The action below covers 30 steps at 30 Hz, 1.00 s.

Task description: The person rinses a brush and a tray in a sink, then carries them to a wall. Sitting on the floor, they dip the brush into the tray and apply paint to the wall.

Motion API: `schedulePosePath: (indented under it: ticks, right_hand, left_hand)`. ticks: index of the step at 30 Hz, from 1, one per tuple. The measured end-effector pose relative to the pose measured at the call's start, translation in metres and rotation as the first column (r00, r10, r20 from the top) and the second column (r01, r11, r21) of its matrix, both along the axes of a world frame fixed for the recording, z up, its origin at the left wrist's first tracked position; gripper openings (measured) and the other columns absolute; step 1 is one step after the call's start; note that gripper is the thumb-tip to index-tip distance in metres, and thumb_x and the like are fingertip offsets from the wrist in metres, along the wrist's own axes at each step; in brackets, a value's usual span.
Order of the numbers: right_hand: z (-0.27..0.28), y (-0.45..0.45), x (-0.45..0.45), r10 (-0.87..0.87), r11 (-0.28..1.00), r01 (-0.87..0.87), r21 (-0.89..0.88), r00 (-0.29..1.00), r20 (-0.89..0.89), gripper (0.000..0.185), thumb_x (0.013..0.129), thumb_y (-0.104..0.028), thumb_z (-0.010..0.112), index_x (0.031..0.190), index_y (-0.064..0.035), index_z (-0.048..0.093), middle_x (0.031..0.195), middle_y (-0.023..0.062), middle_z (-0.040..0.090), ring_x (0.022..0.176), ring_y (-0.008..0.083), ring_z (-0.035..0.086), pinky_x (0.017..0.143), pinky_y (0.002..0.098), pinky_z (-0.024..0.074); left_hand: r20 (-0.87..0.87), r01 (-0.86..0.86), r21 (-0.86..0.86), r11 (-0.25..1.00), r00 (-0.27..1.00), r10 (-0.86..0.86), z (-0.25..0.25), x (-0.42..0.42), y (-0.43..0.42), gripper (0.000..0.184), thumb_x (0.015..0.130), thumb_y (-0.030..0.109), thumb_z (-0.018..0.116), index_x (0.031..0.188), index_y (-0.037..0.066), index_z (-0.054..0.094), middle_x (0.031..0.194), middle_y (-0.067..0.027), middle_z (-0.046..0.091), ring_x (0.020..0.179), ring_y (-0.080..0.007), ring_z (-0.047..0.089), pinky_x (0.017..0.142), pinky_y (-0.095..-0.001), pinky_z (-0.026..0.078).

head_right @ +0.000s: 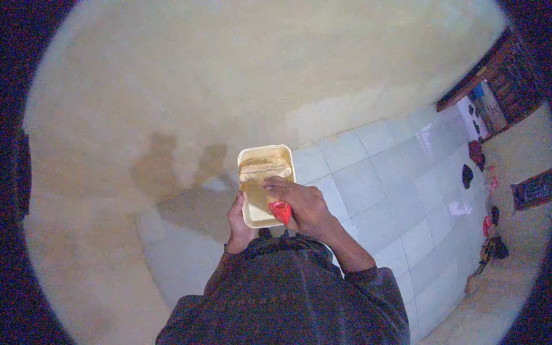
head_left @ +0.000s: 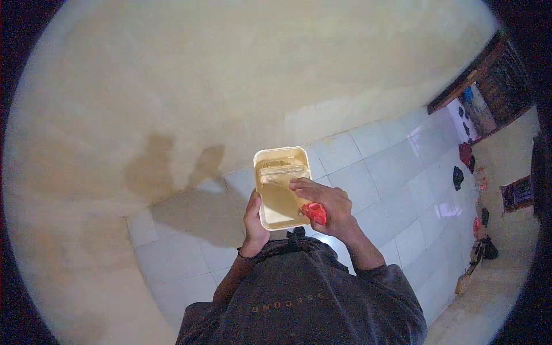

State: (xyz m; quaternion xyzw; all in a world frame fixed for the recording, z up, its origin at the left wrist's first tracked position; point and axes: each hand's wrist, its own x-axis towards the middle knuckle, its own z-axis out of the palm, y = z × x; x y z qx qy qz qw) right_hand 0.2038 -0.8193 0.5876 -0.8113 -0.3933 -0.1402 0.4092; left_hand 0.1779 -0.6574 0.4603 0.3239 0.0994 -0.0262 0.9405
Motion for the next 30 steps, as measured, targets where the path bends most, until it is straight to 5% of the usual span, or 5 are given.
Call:
schedulePosePath:
  ticks: [3,13,22,28,30]
  right_hand:
    - [-0.003,-0.001,0.002,0.026,0.998,-0.028,0.061,0.999,0.042,0.039,0.067,-0.008,0.066,0.103,-0.0047,0.051,0.106,0.0131,0.058,0.097,0.0268,0.058,0.074,0.0352,0.051]
    - [-0.014,0.001,0.001,-0.066,0.997,0.065,0.049,0.997,0.027,0.038,0.063,-0.005,0.065,0.099,-0.0069,0.055,0.103,0.0081,0.061,0.091,0.0223,0.061,0.071,0.0298,0.0511]
    - [-0.005,0.0,0.001,0.025,0.997,-0.029,0.07,0.998,0.051,0.034,0.068,-0.008,0.065,0.099,-0.0045,0.053,0.107,0.0135,0.058,0.096,0.0259,0.059,0.076,0.0348,0.0507]
    - [-0.023,0.001,0.002,-0.023,0.999,0.022,0.023,0.999,0.031,0.038,0.066,-0.006,0.064,0.103,-0.0045,0.052,0.105,0.0143,0.058,0.092,0.0282,0.06,0.073,0.035,0.0512]
    - [-0.016,0.002,0.001,-0.048,0.999,0.048,0.019,0.999,0.018,0.037,0.065,-0.005,0.064,0.101,-0.0047,0.054,0.103,0.0119,0.06,0.093,0.0261,0.06,0.074,0.0333,0.0509]
  left_hand:
    - [0.007,0.012,-0.049,0.999,1.0,-0.012,-0.012,0.0,-0.001,0.04,0.091,0.03,0.036,0.118,0.001,0.04,0.111,-0.0092,0.05,0.105,-0.0181,0.048,0.089,-0.0315,0.037]
    - [0.037,-0.018,-0.002,1.0,0.999,0.018,0.015,-0.012,-0.005,0.041,0.09,0.029,0.037,0.12,0.001,0.039,0.113,-0.0104,0.049,0.106,-0.0196,0.048,0.091,-0.032,0.036]
    - [-0.019,0.011,-0.038,0.999,1.0,-0.012,-0.016,0.001,0.002,0.038,0.091,0.029,0.036,0.117,0.002,0.041,0.111,-0.0085,0.05,0.104,-0.018,0.049,0.089,-0.0312,0.037]
    - [-0.008,0.008,0.035,0.999,1.0,-0.008,-0.016,-0.012,0.0,0.045,0.091,0.036,0.032,0.121,0.002,0.039,0.115,-0.0122,0.05,0.107,-0.0249,0.048,0.092,-0.0368,0.037]
    - [0.021,0.007,0.024,1.0,1.0,-0.008,0.009,-0.011,-0.002,0.039,0.091,0.029,0.037,0.119,0.002,0.04,0.111,-0.0079,0.05,0.105,-0.0177,0.048,0.09,-0.0311,0.037]
